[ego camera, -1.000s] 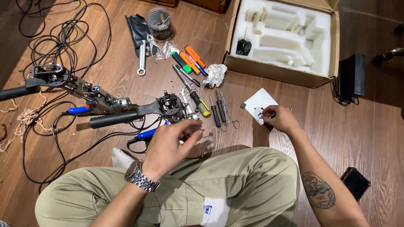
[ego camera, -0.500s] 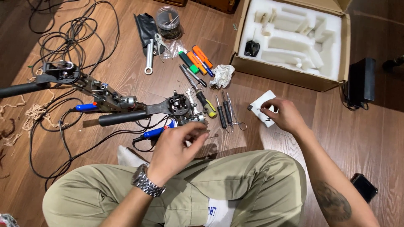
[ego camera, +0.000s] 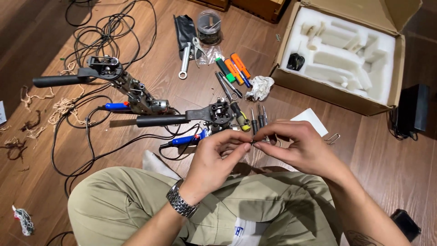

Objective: The person assembles a small electronic device by inserting a pin and connecting wires to a black component. They manipulate the component and wires with their hands, occasionally picking up tools from the floor.

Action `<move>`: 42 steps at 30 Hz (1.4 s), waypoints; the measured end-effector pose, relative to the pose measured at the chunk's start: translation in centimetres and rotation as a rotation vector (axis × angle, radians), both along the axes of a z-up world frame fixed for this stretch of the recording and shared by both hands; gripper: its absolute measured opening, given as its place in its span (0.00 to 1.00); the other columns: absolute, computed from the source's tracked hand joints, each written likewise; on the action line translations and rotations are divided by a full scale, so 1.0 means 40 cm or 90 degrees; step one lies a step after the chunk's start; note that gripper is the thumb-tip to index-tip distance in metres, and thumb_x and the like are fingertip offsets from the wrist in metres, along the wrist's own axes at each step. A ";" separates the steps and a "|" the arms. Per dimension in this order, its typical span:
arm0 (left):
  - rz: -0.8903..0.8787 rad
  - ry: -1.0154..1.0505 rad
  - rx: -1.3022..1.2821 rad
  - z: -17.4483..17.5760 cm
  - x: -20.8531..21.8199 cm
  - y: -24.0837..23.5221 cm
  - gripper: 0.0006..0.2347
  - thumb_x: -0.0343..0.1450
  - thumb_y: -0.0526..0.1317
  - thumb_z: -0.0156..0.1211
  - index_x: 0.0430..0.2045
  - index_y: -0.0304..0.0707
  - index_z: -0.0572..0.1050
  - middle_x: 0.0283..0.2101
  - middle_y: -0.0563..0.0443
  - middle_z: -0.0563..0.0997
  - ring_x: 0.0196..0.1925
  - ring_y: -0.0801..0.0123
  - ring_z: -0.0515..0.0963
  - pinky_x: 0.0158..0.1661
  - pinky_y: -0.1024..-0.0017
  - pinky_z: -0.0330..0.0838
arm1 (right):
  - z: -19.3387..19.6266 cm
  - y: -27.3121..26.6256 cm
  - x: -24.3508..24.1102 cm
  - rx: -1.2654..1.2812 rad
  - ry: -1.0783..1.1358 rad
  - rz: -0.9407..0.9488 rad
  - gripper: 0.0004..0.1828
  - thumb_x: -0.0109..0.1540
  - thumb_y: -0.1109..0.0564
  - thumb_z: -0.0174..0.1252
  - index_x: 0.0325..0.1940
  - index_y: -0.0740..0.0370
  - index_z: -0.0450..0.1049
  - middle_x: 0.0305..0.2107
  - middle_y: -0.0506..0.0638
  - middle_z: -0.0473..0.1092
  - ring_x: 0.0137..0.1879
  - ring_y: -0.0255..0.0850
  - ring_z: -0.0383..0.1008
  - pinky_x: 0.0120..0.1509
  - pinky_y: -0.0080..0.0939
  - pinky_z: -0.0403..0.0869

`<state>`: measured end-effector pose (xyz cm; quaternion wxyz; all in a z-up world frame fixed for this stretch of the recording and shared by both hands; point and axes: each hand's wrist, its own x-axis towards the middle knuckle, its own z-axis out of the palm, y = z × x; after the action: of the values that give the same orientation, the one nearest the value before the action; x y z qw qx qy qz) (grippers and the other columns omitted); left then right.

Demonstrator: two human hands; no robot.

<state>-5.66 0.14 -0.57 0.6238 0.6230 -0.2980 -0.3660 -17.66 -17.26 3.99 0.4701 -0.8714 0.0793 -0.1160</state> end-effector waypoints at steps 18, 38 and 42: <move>0.164 -0.300 -0.010 0.003 0.057 0.072 0.09 0.69 0.38 0.69 0.41 0.37 0.80 0.32 0.54 0.85 0.29 0.79 0.81 0.29 0.81 0.77 | -0.010 0.033 0.128 -0.064 0.001 -0.058 0.07 0.64 0.56 0.64 0.42 0.61 0.82 0.38 0.46 0.82 0.44 0.33 0.81 0.51 0.33 0.74; 0.200 -0.440 -0.033 0.002 0.092 0.082 0.08 0.70 0.38 0.68 0.39 0.37 0.79 0.34 0.53 0.82 0.30 0.71 0.76 0.33 0.73 0.73 | -0.008 0.007 0.132 -0.011 0.114 -0.081 0.14 0.62 0.57 0.60 0.52 0.59 0.81 0.45 0.46 0.82 0.49 0.33 0.80 0.56 0.33 0.75; 0.231 -0.576 -0.009 -0.025 0.095 0.062 0.13 0.72 0.45 0.64 0.44 0.39 0.78 0.47 0.47 0.83 0.49 0.59 0.78 0.47 0.63 0.69 | 0.010 0.000 0.125 0.036 0.077 -0.078 0.16 0.67 0.65 0.48 0.53 0.63 0.80 0.45 0.50 0.81 0.50 0.35 0.81 0.59 0.34 0.76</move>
<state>-1.86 2.60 -1.59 0.4893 0.7573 -0.4285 0.0582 -12.67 -17.27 4.38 0.4809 -0.8566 0.1640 -0.0898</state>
